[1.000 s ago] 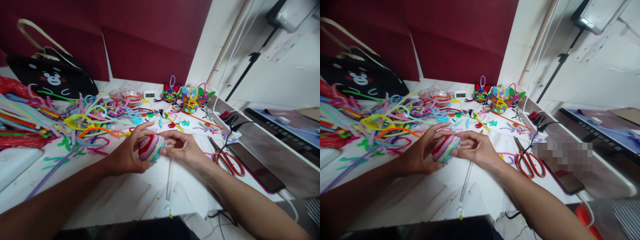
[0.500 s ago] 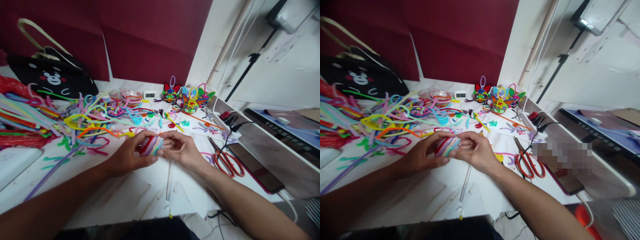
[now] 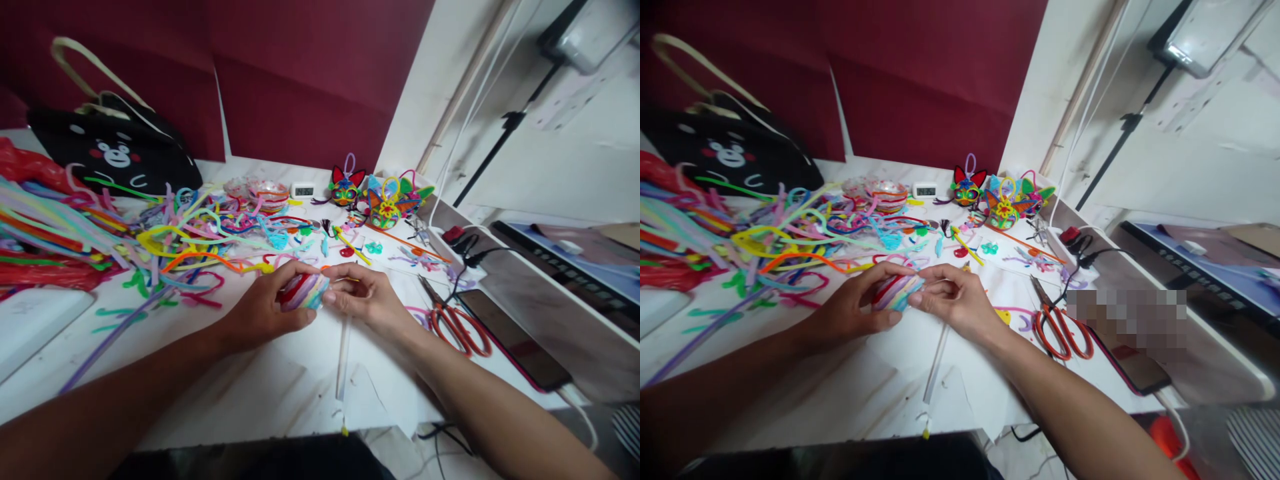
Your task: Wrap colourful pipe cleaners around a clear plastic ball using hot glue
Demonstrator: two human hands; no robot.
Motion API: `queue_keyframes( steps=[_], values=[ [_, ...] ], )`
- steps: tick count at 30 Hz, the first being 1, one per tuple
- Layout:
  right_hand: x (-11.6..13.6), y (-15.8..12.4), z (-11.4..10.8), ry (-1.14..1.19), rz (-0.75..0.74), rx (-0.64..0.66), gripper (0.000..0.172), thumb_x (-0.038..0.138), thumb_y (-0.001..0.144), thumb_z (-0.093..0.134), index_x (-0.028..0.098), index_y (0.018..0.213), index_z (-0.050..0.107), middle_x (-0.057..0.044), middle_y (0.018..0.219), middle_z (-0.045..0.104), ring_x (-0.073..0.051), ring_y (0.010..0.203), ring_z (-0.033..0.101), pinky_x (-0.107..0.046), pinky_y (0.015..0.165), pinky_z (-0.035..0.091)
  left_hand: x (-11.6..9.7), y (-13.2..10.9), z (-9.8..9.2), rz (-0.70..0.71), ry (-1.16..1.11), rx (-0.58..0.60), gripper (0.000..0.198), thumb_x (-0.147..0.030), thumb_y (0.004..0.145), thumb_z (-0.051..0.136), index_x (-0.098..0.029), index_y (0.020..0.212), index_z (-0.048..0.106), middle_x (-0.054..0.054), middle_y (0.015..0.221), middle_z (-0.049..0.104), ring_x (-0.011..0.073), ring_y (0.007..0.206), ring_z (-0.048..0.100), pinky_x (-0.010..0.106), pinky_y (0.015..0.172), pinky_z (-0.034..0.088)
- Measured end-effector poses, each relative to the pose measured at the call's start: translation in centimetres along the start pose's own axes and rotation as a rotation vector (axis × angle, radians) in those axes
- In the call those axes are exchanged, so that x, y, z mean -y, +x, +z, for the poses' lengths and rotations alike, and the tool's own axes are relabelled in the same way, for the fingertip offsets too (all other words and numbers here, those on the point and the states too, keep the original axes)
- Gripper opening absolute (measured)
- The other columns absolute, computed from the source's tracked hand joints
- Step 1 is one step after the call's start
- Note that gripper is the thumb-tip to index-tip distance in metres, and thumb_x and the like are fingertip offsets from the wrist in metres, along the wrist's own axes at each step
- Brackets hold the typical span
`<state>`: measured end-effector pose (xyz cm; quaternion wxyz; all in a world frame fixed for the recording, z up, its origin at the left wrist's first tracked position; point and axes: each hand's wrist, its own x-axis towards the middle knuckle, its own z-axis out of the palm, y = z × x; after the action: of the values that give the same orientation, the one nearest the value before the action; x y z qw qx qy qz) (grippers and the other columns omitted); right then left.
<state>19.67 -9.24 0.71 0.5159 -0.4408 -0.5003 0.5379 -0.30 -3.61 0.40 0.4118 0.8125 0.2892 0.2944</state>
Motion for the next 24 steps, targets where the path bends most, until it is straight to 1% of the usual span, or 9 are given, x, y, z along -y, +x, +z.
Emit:
queue_keyframes(
  steps=[7, 14, 17, 21, 24],
  values=[
    [-0.14, -0.02, 0.21, 0.008, 0.005, -0.026, 0.047, 0.031, 0.053, 0.093, 0.019, 0.092, 0.068, 0.002, 0.069, 0.070, -0.013, 0.065, 0.065, -0.025, 0.061, 0.050, -0.38, -0.10, 0.10, -0.007, -0.005, -0.001, 0.045, -0.032, 0.071, 0.065, -0.022, 0.113, 0.053, -0.004, 0.080, 0.054, 0.0123, 0.066, 0.050, 0.024, 0.057, 0.041],
    [-0.41, -0.03, 0.47, 0.023, 0.007, -0.038, 0.051, 0.032, 0.051, 0.094, 0.019, 0.093, 0.068, 0.002, 0.069, 0.069, -0.013, 0.063, 0.064, -0.025, 0.060, 0.050, -0.24, -0.12, 0.24, -0.019, -0.023, -0.010, 0.043, -0.037, 0.075, 0.066, -0.022, 0.112, 0.052, -0.002, 0.085, 0.058, 0.0122, 0.065, 0.053, 0.025, 0.057, 0.045],
    [-0.44, -0.02, 0.53, 0.033, 0.013, -0.030, 0.050, 0.032, 0.051, 0.094, 0.020, 0.092, 0.068, 0.003, 0.070, 0.068, -0.013, 0.065, 0.065, -0.026, 0.063, 0.051, -0.23, -0.15, 0.34, -0.024, -0.017, -0.022, 0.042, -0.037, 0.075, 0.066, -0.022, 0.111, 0.052, -0.002, 0.084, 0.058, 0.0126, 0.066, 0.053, 0.025, 0.057, 0.045],
    [-0.66, -0.08, 0.69, 0.058, 0.011, -0.021, 0.051, 0.031, 0.049, 0.095, 0.020, 0.091, 0.067, 0.003, 0.073, 0.068, -0.013, 0.068, 0.066, -0.028, 0.069, 0.054, -0.33, -0.18, 0.57, -0.028, -0.005, -0.044, 0.041, -0.034, 0.073, 0.067, -0.022, 0.109, 0.052, -0.001, 0.089, 0.058, 0.0131, 0.069, 0.054, 0.026, 0.060, 0.046],
    [-0.79, -0.17, 0.71, 0.029, -0.020, -0.008, 0.051, 0.035, 0.053, 0.093, 0.022, 0.095, 0.068, 0.002, 0.077, 0.069, -0.015, 0.072, 0.067, -0.030, 0.073, 0.055, -0.37, -0.19, 0.65, -0.025, -0.022, -0.054, 0.043, -0.031, 0.071, 0.067, -0.022, 0.110, 0.051, 0.000, 0.096, 0.059, 0.0142, 0.073, 0.057, 0.026, 0.062, 0.048]
  ],
)
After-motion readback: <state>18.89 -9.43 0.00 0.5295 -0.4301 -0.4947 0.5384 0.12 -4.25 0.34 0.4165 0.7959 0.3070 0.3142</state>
